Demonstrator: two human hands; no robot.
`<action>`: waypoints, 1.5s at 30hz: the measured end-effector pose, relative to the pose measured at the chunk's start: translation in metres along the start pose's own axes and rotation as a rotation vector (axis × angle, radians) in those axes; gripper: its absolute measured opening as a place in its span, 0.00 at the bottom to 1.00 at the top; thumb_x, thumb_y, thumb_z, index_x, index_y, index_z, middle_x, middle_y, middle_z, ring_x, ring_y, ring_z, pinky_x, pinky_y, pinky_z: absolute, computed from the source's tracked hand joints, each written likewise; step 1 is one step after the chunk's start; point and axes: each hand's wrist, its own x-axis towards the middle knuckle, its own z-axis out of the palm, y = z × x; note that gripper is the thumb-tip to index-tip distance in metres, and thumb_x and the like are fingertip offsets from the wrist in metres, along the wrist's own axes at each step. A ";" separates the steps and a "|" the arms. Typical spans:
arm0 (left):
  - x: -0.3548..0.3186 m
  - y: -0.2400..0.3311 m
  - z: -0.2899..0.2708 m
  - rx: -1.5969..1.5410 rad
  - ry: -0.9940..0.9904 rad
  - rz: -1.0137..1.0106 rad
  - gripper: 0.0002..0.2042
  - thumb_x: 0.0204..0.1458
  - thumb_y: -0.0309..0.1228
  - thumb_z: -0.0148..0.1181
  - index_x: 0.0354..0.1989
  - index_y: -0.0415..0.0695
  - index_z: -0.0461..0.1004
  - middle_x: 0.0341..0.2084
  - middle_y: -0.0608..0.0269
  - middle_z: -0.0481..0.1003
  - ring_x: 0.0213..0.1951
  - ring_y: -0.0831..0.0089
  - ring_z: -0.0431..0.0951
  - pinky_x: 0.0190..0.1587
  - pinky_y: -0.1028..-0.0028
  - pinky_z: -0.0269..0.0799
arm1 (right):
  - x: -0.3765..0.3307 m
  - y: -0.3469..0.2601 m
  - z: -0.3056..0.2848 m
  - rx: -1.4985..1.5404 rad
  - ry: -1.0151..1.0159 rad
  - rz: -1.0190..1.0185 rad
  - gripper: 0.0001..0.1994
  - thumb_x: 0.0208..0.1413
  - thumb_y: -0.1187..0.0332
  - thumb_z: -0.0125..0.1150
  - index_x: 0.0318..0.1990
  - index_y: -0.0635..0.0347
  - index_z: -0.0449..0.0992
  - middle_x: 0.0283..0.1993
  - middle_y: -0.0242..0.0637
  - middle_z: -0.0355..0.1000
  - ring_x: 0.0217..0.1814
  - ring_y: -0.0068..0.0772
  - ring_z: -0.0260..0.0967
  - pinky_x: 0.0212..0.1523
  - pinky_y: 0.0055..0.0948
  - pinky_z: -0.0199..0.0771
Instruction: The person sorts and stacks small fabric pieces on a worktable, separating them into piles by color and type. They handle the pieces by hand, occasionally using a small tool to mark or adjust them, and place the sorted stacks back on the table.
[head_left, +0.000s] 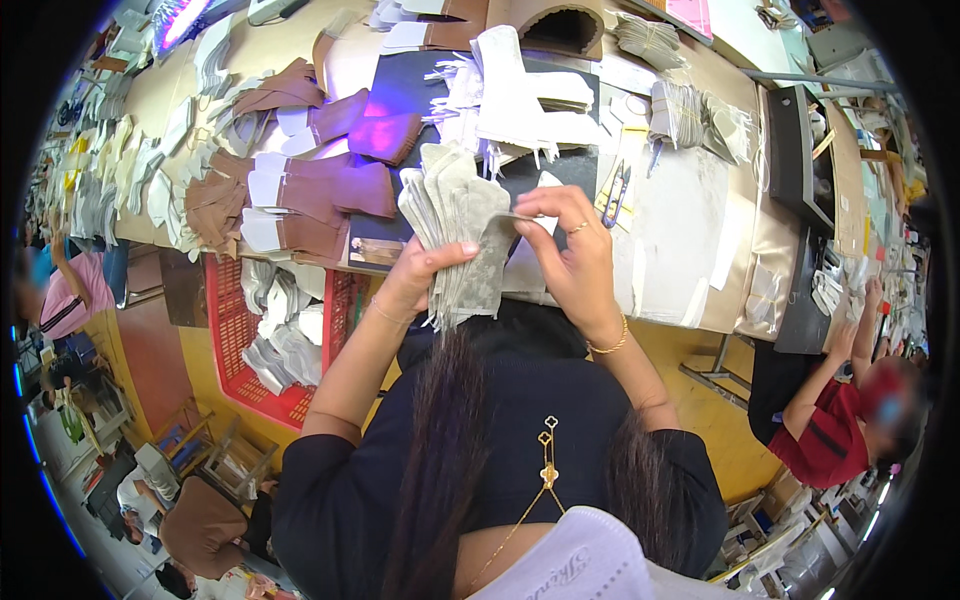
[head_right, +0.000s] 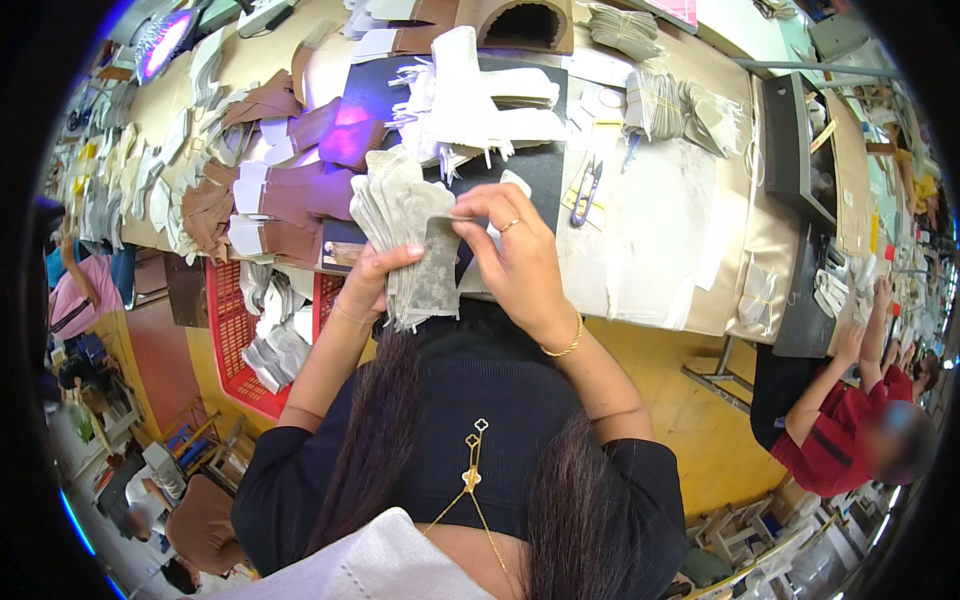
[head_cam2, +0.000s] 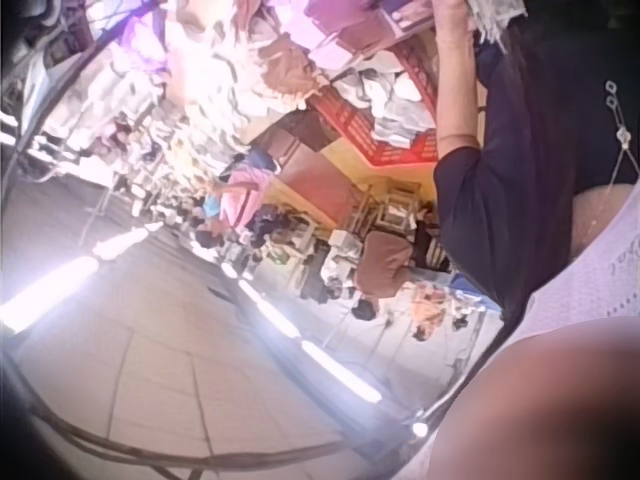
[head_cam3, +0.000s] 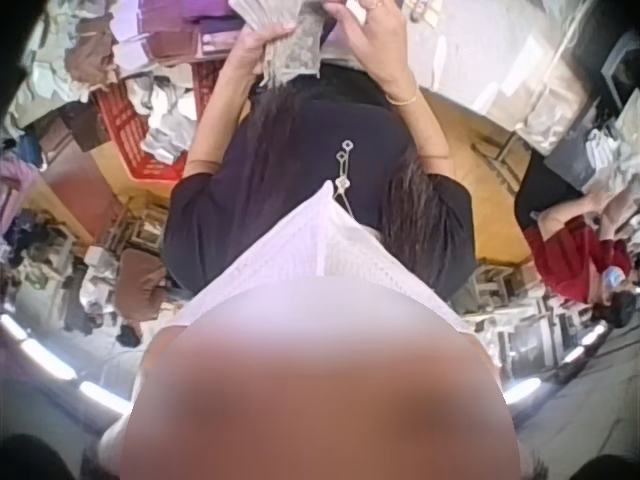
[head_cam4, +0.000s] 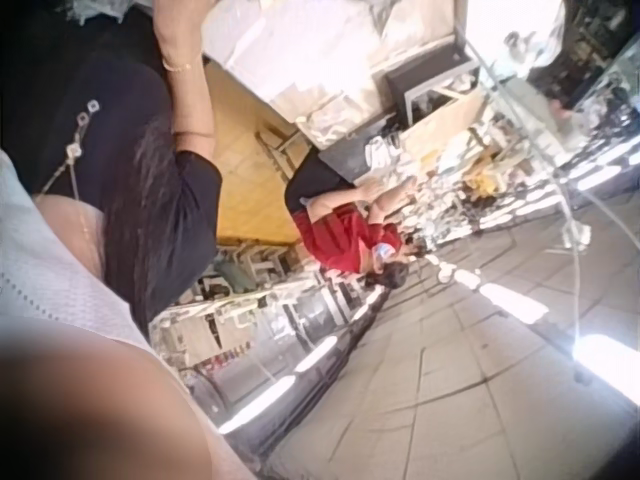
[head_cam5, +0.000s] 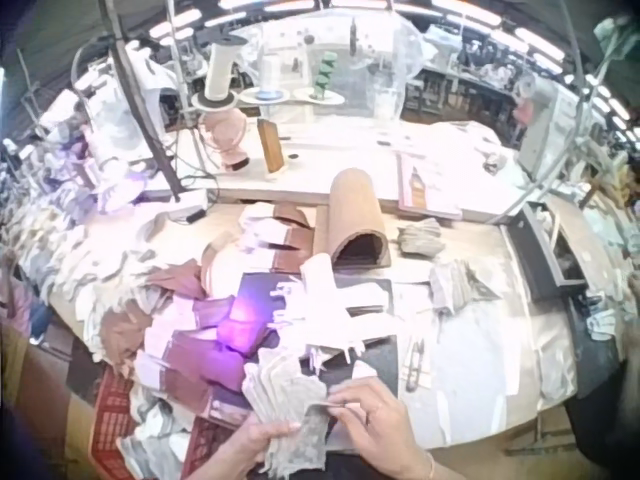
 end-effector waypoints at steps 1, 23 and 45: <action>0.000 0.000 -0.001 -0.027 -0.007 -0.026 0.24 0.47 0.25 0.63 0.55 0.34 0.68 0.44 0.52 0.77 0.43 0.65 0.80 0.47 0.65 0.78 | -0.005 0.001 -0.004 0.234 -0.031 0.124 0.09 0.59 0.72 0.61 0.45 0.60 0.71 0.42 0.33 0.68 0.39 0.23 0.69 0.38 0.23 0.71; 0.000 -0.005 0.006 0.168 0.016 -0.038 0.28 0.44 0.25 0.68 0.57 0.36 0.67 0.46 0.57 0.75 0.48 0.69 0.77 0.52 0.68 0.73 | -0.014 0.020 -0.009 -0.174 -0.019 0.102 0.15 0.53 0.71 0.67 0.48 0.60 0.75 0.42 0.38 0.69 0.40 0.28 0.70 0.41 0.27 0.73; -0.056 0.078 -0.072 0.039 -0.669 0.261 0.30 0.38 0.29 0.64 0.53 0.35 0.66 0.25 0.49 0.74 0.27 0.61 0.78 0.29 0.64 0.66 | -0.006 0.071 -0.010 -0.609 0.026 0.071 0.06 0.53 0.74 0.63 0.34 0.63 0.71 0.32 0.41 0.72 0.33 0.44 0.71 0.34 0.36 0.70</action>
